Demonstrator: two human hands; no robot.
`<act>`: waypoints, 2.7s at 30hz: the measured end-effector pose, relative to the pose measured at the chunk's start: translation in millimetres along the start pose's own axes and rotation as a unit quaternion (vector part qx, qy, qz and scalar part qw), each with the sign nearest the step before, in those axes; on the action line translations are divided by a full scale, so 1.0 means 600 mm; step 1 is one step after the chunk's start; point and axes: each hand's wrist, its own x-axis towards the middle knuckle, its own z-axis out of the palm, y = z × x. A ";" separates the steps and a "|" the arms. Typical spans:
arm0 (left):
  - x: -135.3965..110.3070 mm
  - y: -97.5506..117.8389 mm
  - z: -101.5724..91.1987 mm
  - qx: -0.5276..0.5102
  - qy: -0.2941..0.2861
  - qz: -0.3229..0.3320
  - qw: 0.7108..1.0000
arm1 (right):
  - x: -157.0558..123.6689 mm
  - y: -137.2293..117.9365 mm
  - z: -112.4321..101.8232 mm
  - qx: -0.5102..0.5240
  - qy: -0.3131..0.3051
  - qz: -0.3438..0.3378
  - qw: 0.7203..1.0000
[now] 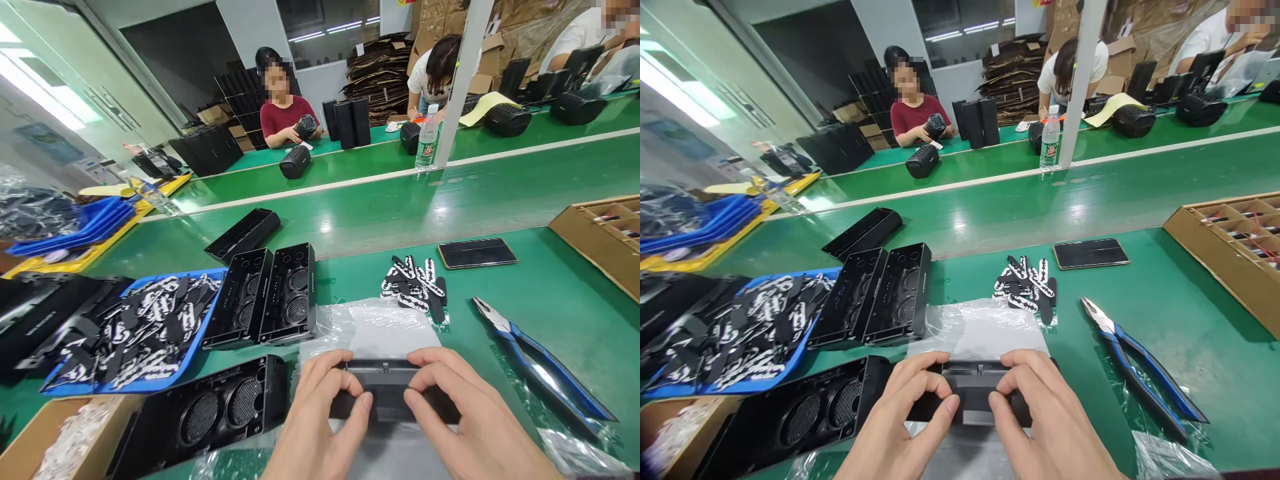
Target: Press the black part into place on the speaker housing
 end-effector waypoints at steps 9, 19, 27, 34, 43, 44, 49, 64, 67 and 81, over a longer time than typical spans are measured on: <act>0.006 -0.001 -0.001 -0.007 -0.013 -0.026 1.000 | 0.015 -0.034 -0.008 0.082 -0.065 0.060 0.993; 0.000 0.000 0.009 0.003 0.030 -0.008 1.000 | 0.013 -0.038 -0.011 0.083 -0.109 0.050 0.989; -0.007 -0.009 0.014 -0.032 0.032 -0.011 0.999 | 0.021 -0.045 -0.016 0.111 -0.124 0.044 0.985; -0.001 0.000 0.010 -0.044 0.023 -0.001 0.999 | 0.041 -0.056 -0.022 0.112 -0.145 0.086 0.979; 0.038 0.001 -0.036 -0.069 -0.081 0.118 0.987 | 0.080 -0.021 -0.048 0.106 -0.215 -0.072 0.968; 0.044 0.002 -0.037 -0.080 -0.080 0.110 0.988 | 0.083 -0.019 -0.050 0.094 -0.210 -0.090 0.969; 0.051 0.007 -0.028 -0.080 -0.058 0.121 0.988 | 0.089 -0.020 -0.040 0.043 -0.161 -0.159 0.973; 0.033 0.000 -0.027 -0.090 -0.038 0.134 0.986 | 0.086 -0.046 -0.017 0.063 -0.101 -0.070 0.990; 0.029 -0.005 -0.021 -0.091 -0.019 0.148 0.985 | 0.080 -0.043 -0.020 0.068 -0.101 -0.070 0.990; 0.041 0.002 -0.036 -0.069 -0.071 0.163 0.982 | 0.078 -0.059 -0.026 0.097 -0.096 -0.016 0.991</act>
